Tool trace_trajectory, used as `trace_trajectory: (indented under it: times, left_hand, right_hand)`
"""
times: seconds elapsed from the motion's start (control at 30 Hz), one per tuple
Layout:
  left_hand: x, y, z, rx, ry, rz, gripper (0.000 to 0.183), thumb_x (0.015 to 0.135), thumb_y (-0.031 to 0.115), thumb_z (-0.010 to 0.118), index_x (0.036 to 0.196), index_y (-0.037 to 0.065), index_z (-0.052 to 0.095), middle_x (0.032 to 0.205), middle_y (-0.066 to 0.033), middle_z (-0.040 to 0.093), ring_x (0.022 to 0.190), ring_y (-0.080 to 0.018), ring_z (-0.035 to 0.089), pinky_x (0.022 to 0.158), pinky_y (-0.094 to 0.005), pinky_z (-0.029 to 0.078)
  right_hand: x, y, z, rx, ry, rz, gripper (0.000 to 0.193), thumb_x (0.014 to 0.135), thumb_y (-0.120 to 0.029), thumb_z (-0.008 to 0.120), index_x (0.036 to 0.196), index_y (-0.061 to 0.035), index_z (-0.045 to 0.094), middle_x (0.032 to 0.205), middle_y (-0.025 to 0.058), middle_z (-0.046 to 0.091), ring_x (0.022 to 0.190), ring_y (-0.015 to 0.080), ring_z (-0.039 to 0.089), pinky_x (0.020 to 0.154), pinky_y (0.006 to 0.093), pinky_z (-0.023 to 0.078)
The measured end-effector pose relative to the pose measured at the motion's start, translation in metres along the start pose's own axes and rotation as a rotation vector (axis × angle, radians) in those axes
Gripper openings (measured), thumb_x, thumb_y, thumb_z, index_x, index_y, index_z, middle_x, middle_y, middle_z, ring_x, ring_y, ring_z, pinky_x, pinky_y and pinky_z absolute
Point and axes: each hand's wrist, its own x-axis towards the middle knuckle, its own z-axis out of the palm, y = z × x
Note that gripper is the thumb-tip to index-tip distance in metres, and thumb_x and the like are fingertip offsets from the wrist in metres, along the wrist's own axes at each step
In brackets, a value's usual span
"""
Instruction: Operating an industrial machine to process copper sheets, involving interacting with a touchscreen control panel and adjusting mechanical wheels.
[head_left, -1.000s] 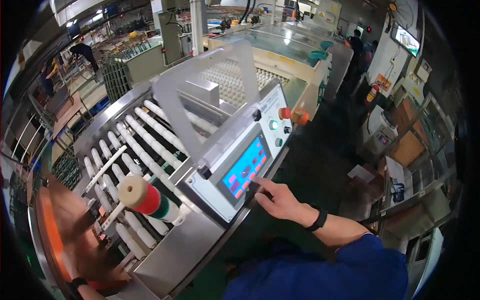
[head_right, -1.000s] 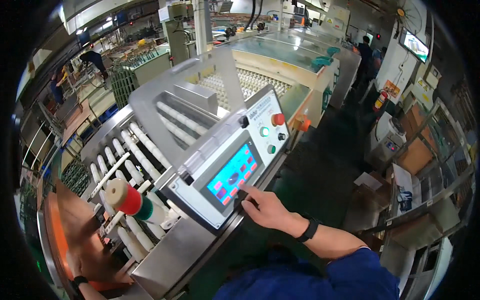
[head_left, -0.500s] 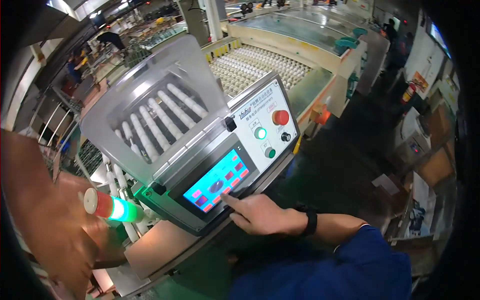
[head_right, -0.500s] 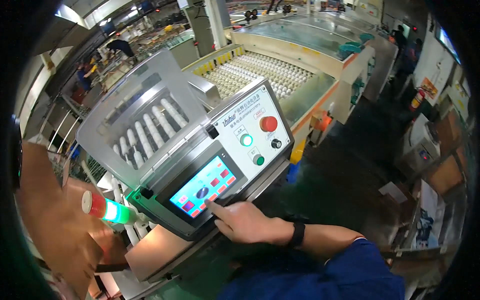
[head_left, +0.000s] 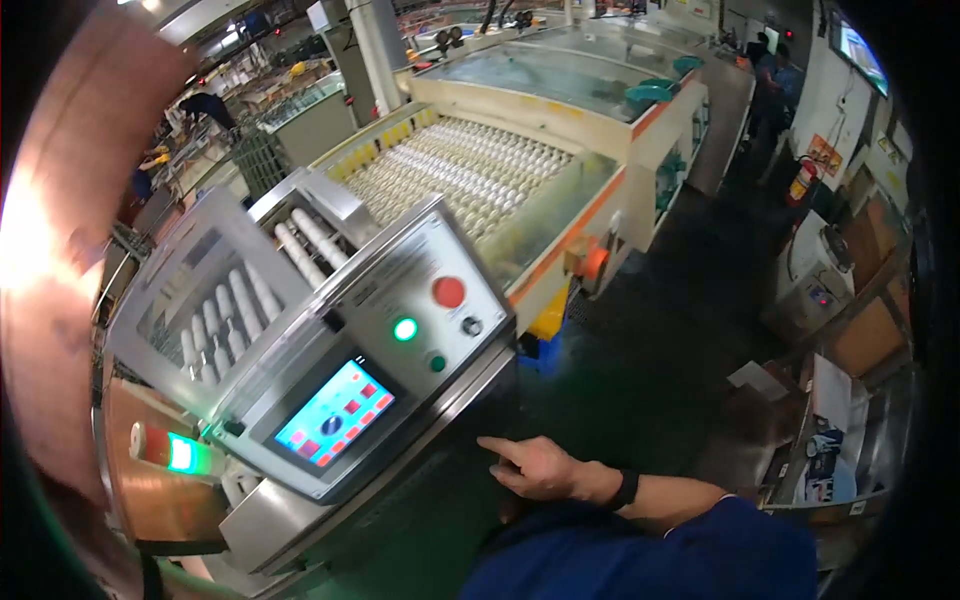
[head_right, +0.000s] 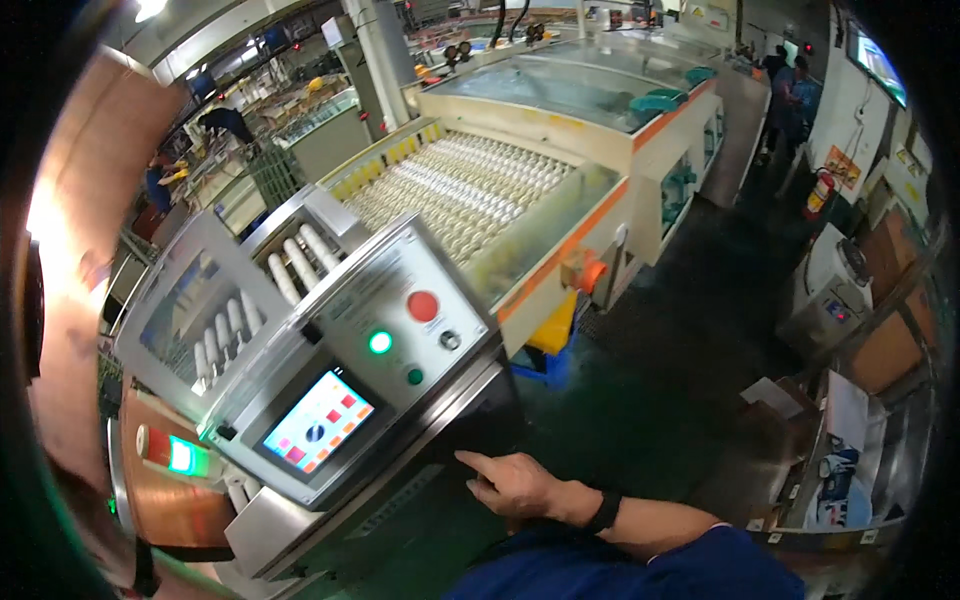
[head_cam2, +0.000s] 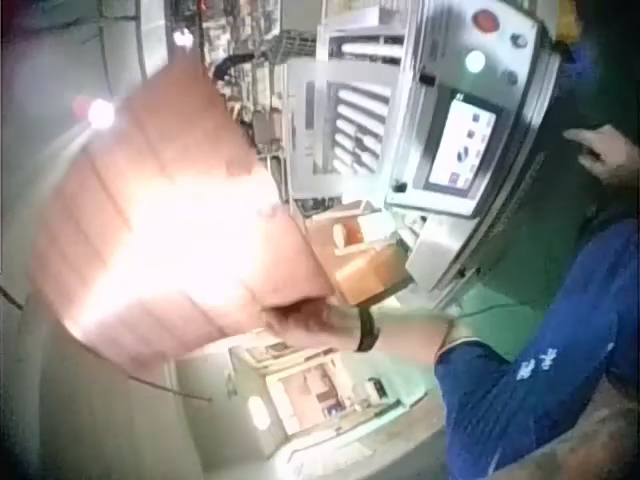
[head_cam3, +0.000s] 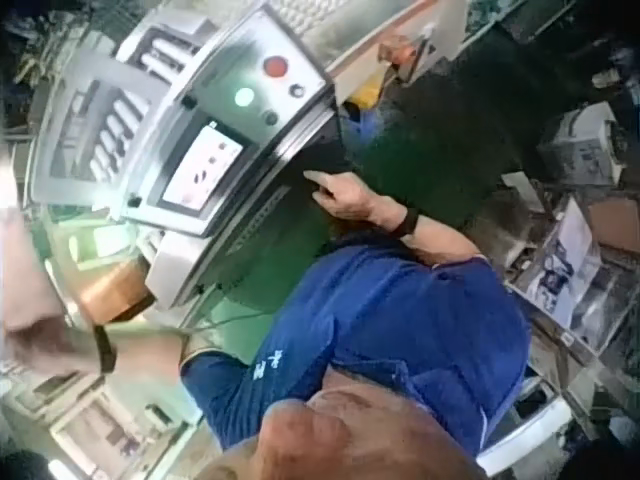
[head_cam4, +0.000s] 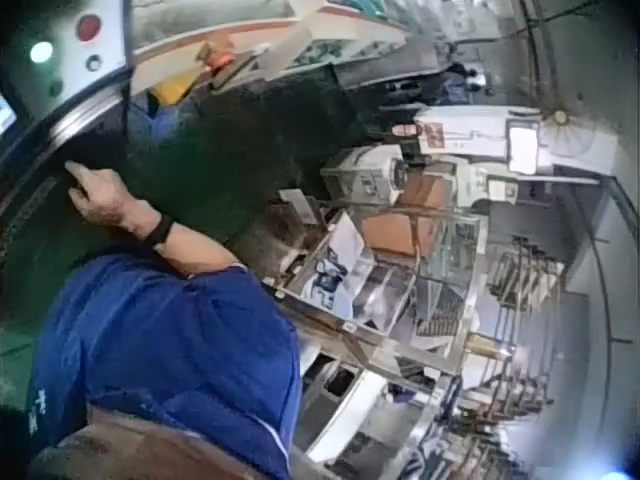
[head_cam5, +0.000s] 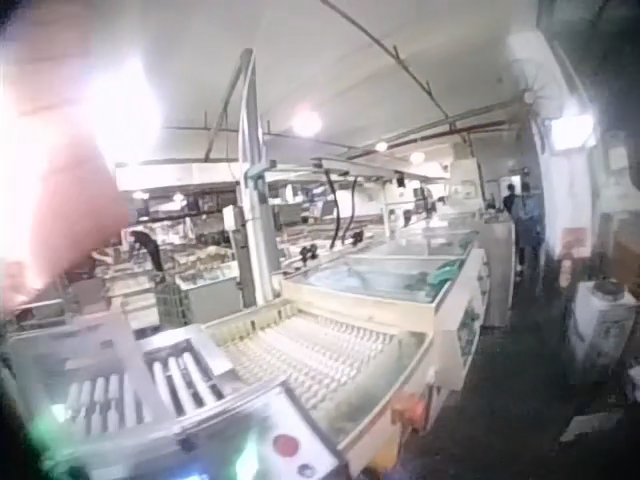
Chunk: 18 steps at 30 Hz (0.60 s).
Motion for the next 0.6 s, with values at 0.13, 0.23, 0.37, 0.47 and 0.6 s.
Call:
trace_trajectory:
  times: [0.13, 0.23, 0.37, 0.47, 0.6]
  left_hand:
    - [-0.015, -0.065, 0.112, -0.469, -0.107, -0.307, 0.041, 0.103, 0.023, 0.055, 0.137, -0.001, 0.052, 0.132, -0.0229, 0.061, 0.115, -0.0344, 0.062, 0.100, -0.0443, 0.048]
    - [-0.049, -0.121, 0.235, -0.237, -0.060, -0.110, 0.044, 0.107, 0.023, 0.053, 0.142, -0.002, 0.046, 0.133, -0.0196, 0.060, 0.115, -0.0308, 0.062, 0.102, -0.0455, 0.051]
    - [-0.100, -0.158, 0.393, -0.084, -0.008, -0.052, 0.020, 0.104, 0.018, 0.059, 0.114, 0.001, 0.061, 0.078, 0.0000, 0.057, 0.064, -0.0085, 0.053, 0.056, -0.0249, 0.042]
    - [-0.111, -0.227, 0.485, -0.048, -0.033, -0.174, 0.013, 0.102, 0.014, 0.058, 0.105, 0.002, 0.061, 0.069, 0.0043, 0.052, 0.055, -0.0050, 0.048, 0.049, -0.0219, 0.035]
    - [-0.090, -0.340, 0.549, 0.084, 0.078, -0.162, 0.018, 0.098, 0.014, 0.057, 0.098, -0.003, 0.062, 0.082, -0.0036, 0.062, 0.068, -0.0142, 0.057, 0.062, -0.0311, 0.046]
  right_hand:
    - [-0.027, 0.036, -0.029, 0.002, 0.119, -0.010, 0.048, 0.091, -0.016, 0.066, 0.135, -0.0007, 0.057, 0.085, 0.0197, 0.071, 0.076, 0.0368, 0.070, 0.070, 0.0447, 0.057]
    - [-0.035, 0.074, -0.068, -0.044, 0.133, 0.055, 0.046, 0.090, -0.015, 0.067, 0.133, -0.0011, 0.059, 0.086, 0.0189, 0.071, 0.078, 0.0372, 0.070, 0.072, 0.0442, 0.058]
    - [-0.040, 0.132, -0.126, -0.067, 0.195, 0.059, 0.043, 0.091, -0.016, 0.066, 0.131, -0.0027, 0.060, 0.085, 0.0190, 0.071, 0.079, 0.0377, 0.070, 0.073, 0.0447, 0.058]
    - [-0.064, 0.185, -0.192, 0.012, 0.232, 0.100, 0.040, 0.091, -0.017, 0.066, 0.130, -0.0056, 0.062, 0.083, 0.0190, 0.071, 0.080, 0.0376, 0.070, 0.075, 0.0453, 0.058]
    - [-0.109, 0.247, -0.291, -0.068, 0.228, 0.377, 0.039, 0.091, -0.025, 0.065, 0.125, -0.0067, 0.067, 0.087, 0.0199, 0.072, 0.083, 0.0382, 0.071, 0.077, 0.0460, 0.058]
